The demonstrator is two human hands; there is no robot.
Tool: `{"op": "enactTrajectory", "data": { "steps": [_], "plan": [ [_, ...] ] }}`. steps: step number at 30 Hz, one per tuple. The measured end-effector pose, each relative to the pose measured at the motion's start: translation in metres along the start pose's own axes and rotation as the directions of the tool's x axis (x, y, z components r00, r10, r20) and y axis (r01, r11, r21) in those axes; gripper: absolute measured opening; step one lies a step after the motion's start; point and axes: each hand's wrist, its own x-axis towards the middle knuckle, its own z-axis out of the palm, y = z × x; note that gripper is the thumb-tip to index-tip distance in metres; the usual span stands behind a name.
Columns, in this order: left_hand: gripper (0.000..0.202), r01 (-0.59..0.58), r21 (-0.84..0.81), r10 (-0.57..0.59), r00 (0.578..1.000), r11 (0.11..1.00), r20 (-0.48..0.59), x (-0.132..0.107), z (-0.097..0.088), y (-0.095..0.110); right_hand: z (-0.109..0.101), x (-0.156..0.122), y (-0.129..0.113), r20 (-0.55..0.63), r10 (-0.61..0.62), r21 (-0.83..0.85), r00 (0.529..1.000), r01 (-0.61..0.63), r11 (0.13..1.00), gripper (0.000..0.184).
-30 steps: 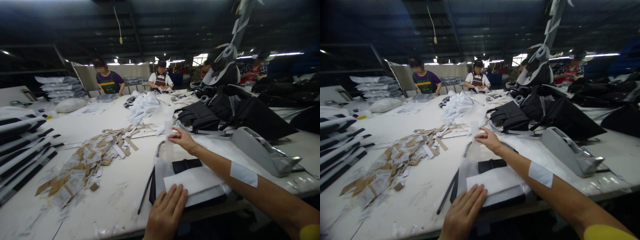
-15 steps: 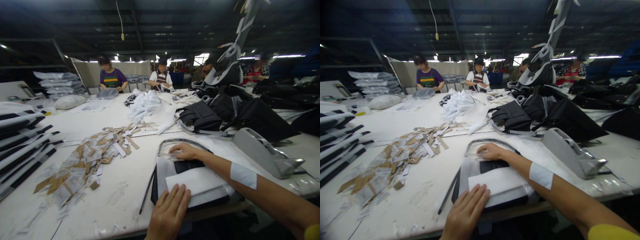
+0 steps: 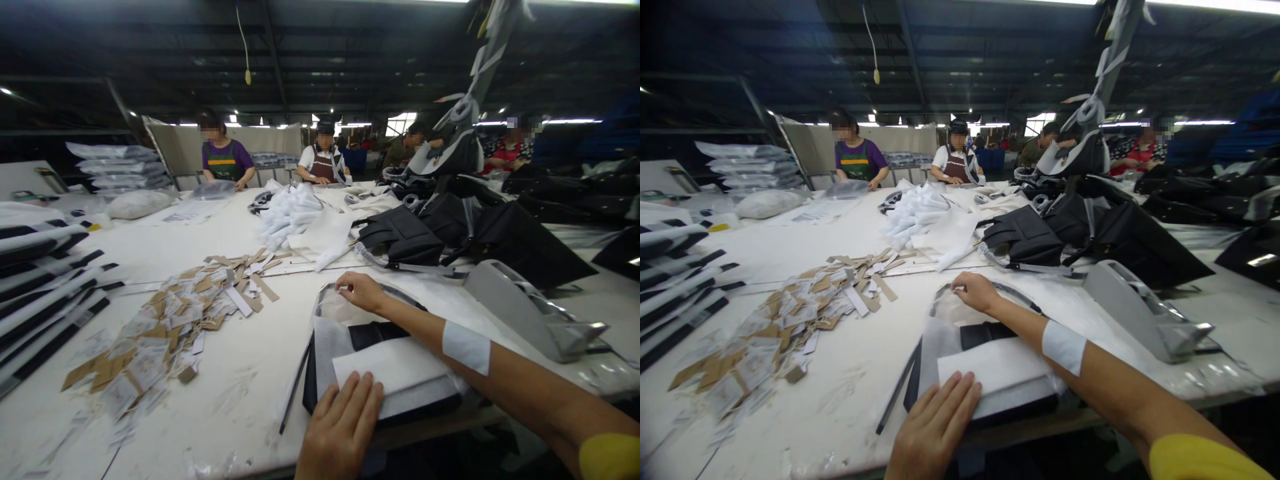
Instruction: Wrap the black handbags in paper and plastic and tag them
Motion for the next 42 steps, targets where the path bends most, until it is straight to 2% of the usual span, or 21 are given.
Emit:
{"op": "enactTrajectory", "data": {
  "steps": [6, 12, 17, 21, 23, 28, 31, 35, 38, 42],
  "plan": [
    [0.041, -0.004, -0.003, 0.004, 1.0, 1.0, -0.007, 0.002, 0.0, -0.002, 0.007, -0.003, 0.014, 0.04, 0.054, 0.172, 0.998, -0.06, 0.983, 0.018],
    [0.042, -0.01, -0.006, 0.01, 1.0, 1.0, -0.001, 0.002, 0.0, -0.004, 0.012, -0.003, 0.021, 0.13, 0.092, 0.205, 0.987, -0.118, 0.972, 0.031],
    [0.042, -0.01, -0.006, 0.01, 1.0, 1.0, 0.004, 0.0, 0.001, -0.003, 0.008, 0.002, 0.018, 0.237, 0.124, 0.233, 0.964, -0.18, 0.956, 0.029],
    [0.041, 0.004, -0.018, -0.004, 1.0, 1.0, 0.007, 0.0, 0.001, -0.002, 0.001, 0.005, 0.011, 0.313, 0.137, 0.287, 0.94, -0.231, 0.93, 0.044],
    [0.041, -0.003, -0.015, 0.004, 1.0, 1.0, 0.018, 0.002, -0.001, -0.003, 0.0, 0.006, 0.008, 0.327, 0.15, 0.293, 0.933, -0.251, 0.923, 0.046],
    [0.043, -0.034, -0.007, 0.034, 0.999, 0.999, 0.038, 0.001, -0.001, -0.005, 0.009, 0.005, 0.006, 0.262, 0.173, 0.219, 0.95, -0.233, 0.948, 0.034],
    [0.044, 0.032, -0.038, -0.033, 0.999, 0.999, -0.026, -0.006, 0.01, 0.001, 0.014, 0.004, 0.007, 0.205, 0.161, 0.13, 0.965, -0.19, 0.973, 0.033],
    [0.044, 0.091, -0.083, -0.099, 0.99, 0.992, -0.098, -0.012, 0.022, 0.008, 0.014, 0.003, 0.005, 0.155, 0.158, 0.006, 0.975, -0.16, 0.987, 0.042],
    [0.044, 0.065, -0.06, -0.069, 0.995, 0.996, -0.076, -0.009, 0.017, 0.005, 0.012, 0.003, 0.001, 0.174, 0.179, -0.028, 0.968, -0.177, 0.984, 0.036],
    [0.041, -0.034, 0.004, 0.034, 0.999, 0.999, 0.017, 0.001, 0.002, -0.005, 0.008, 0.007, 0.0, 0.23, 0.231, -0.018, 0.945, -0.233, 0.972, 0.023]
  ]
}}
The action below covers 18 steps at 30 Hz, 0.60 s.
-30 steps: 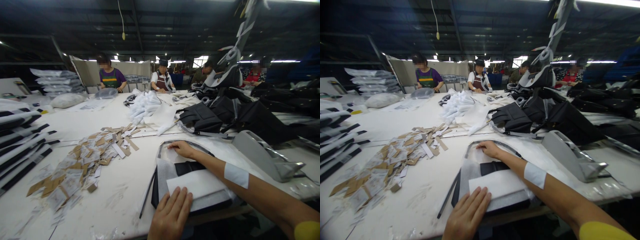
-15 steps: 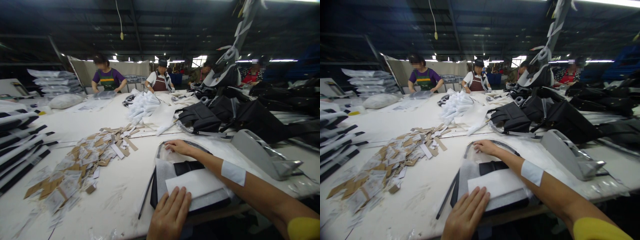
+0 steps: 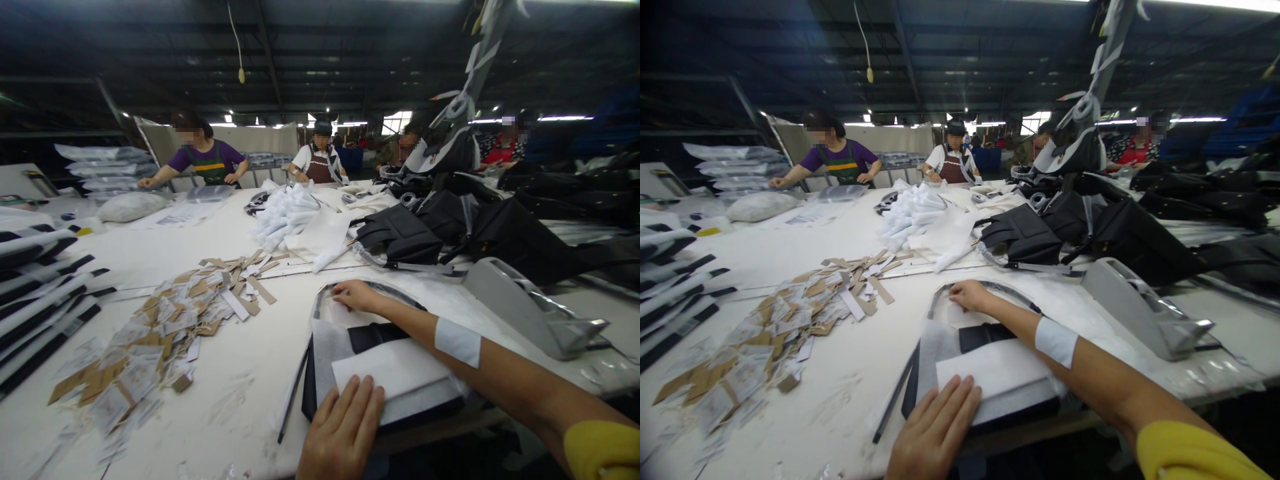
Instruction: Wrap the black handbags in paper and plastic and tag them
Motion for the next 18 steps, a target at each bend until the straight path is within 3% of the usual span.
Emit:
{"op": "enactTrajectory", "data": {
  "steps": [12, 18],
  "plan": [
    [0.043, -0.023, 0.02, 0.021, 0.997, 1.0, 0.076, -0.006, 0.0, -0.002, 0.004, 0.013, -0.002, -0.003, 0.051, -0.06, 0.999, -0.051, 0.997, 0.033],
    [0.042, 0.001, -0.001, -0.001, 0.998, 1.0, 0.069, -0.008, 0.003, 0.001, -0.003, 0.012, 0.0, 0.126, 0.134, 0.083, 0.983, -0.145, 0.986, 0.019]
  ]
}}
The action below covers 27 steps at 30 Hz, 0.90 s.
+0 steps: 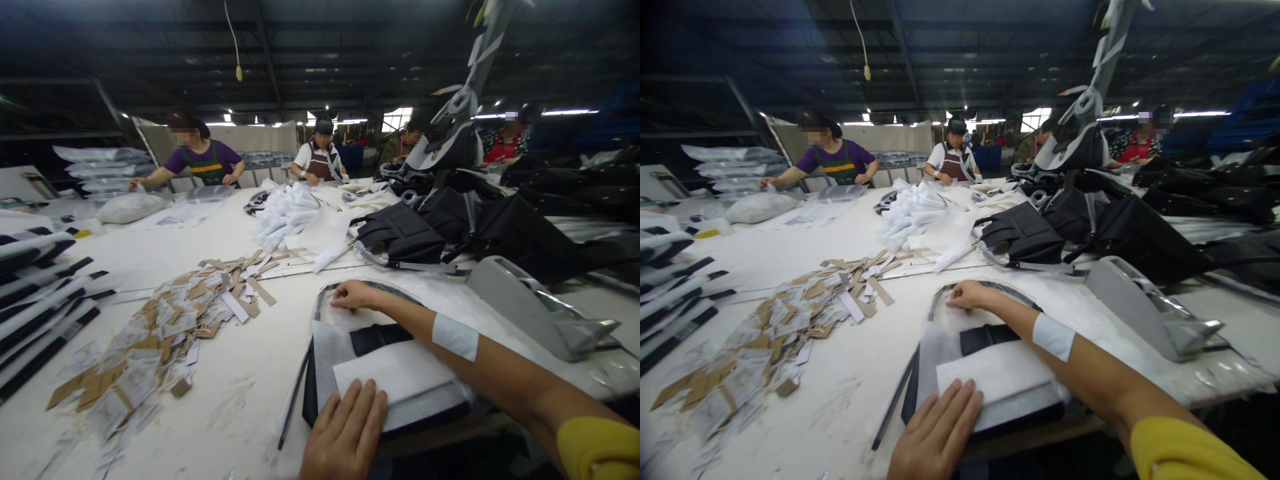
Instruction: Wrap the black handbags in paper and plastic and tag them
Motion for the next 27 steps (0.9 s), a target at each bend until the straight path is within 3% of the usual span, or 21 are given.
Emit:
{"op": "enactTrajectory", "data": {
  "steps": [8, 13, 17, 21, 27],
  "plan": [
    [0.041, 0.072, -0.045, -0.074, 0.997, 0.996, -0.034, -0.002, 0.007, 0.008, -0.005, 0.0, 0.006, 0.051, 0.009, 0.149, 0.999, -0.017, 0.989, 0.019],
    [0.042, 0.101, -0.064, -0.111, 0.98, 0.993, -0.163, -0.004, 0.017, 0.01, -0.001, 0.002, 0.007, 0.028, -0.009, 0.147, 1.0, 0.004, 0.989, 0.018],
    [0.042, 0.093, -0.056, -0.099, 0.99, 0.994, -0.103, -0.004, 0.019, 0.011, 0.002, 0.003, 0.007, -0.02, -0.024, 0.099, 1.0, 0.026, 0.995, 0.012],
    [0.043, 0.12, -0.078, -0.133, 0.975, 0.99, -0.179, -0.004, 0.019, 0.012, 0.002, 0.005, 0.005, -0.094, -0.055, 0.002, 0.994, 0.055, 0.998, 0.012],
    [0.042, 0.092, -0.064, -0.096, 0.994, 0.994, -0.058, -0.001, 0.007, 0.008, -0.004, 0.003, -0.003, -0.133, -0.129, -0.083, 0.983, 0.119, 0.989, 0.006]
  ]
}}
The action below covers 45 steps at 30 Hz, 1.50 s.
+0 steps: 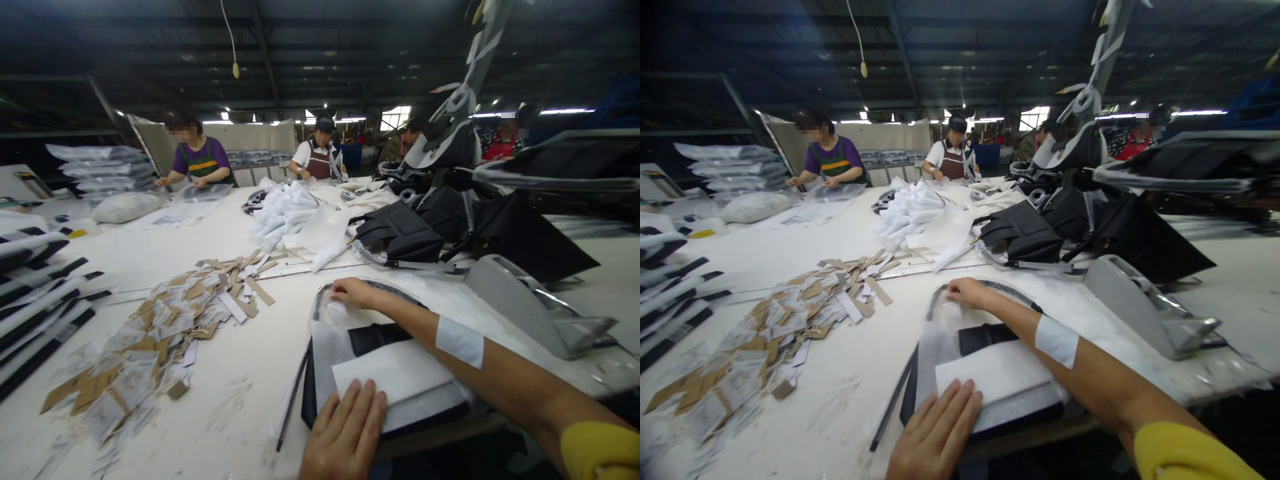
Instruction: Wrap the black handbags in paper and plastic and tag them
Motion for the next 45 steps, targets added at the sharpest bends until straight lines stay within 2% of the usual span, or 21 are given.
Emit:
{"op": "enactTrajectory", "data": {
  "steps": [3, 8, 12, 15, 20, 26, 33, 39, 42, 45],
  "plan": [
    [0.042, -0.003, 0.009, 0.003, 1.0, 1.0, 0.012, 0.002, -0.004, -0.001, 0.001, -0.002, 0.0, 0.004, 0.012, 0.023, 1.0, -0.012, 1.0, 0.008],
    [0.041, -0.019, 0.025, 0.018, 1.0, 1.0, 0.023, 0.003, -0.007, -0.002, 0.004, -0.002, 0.007, 0.08, 0.046, 0.129, 0.996, -0.056, 0.99, 0.025],
    [0.04, -0.025, 0.026, 0.024, 0.999, 0.999, 0.033, 0.002, -0.006, -0.002, 0.004, -0.001, 0.013, 0.088, 0.054, 0.188, 0.995, -0.07, 0.98, 0.017],
    [0.04, -0.018, 0.016, 0.018, 1.0, 1.0, 0.011, -0.001, 0.0, 0.0, 0.005, 0.001, 0.015, 0.063, 0.035, 0.213, 0.997, -0.048, 0.976, 0.016],
    [0.046, 0.031, -0.045, -0.036, 0.992, 0.999, -0.119, 0.002, 0.008, -0.001, 0.004, 0.009, 0.02, -0.02, -0.016, 0.198, 1.0, 0.02, 0.98, 0.015],
    [0.045, -0.089, 0.014, 0.088, 0.996, 0.996, 0.034, 0.017, -0.013, -0.015, -0.006, 0.014, 0.016, -0.175, -0.121, 0.102, 0.977, 0.14, 0.985, 0.015],
    [0.044, -0.079, 0.013, 0.078, 0.995, 0.997, 0.068, 0.019, -0.016, -0.015, -0.021, -0.023, -0.017, -0.264, -0.275, -0.001, 0.925, 0.284, 0.959, 0.018],
    [0.045, -0.058, -0.015, 0.059, 0.994, 0.998, 0.089, 0.018, -0.016, -0.013, -0.031, -0.07, -0.04, -0.265, -0.399, 0.058, 0.878, 0.428, 0.902, 0.016],
    [0.045, -0.04, -0.023, 0.042, 0.995, 0.999, 0.095, 0.017, -0.017, -0.012, -0.032, -0.084, -0.047, -0.27, -0.408, 0.054, 0.872, 0.436, 0.898, 0.013],
    [0.044, -0.035, -0.028, 0.038, 0.993, 0.999, 0.11, 0.016, -0.017, -0.011, -0.032, -0.086, -0.05, -0.282, -0.385, 0.053, 0.879, 0.415, 0.908, 0.01]
  ]
}}
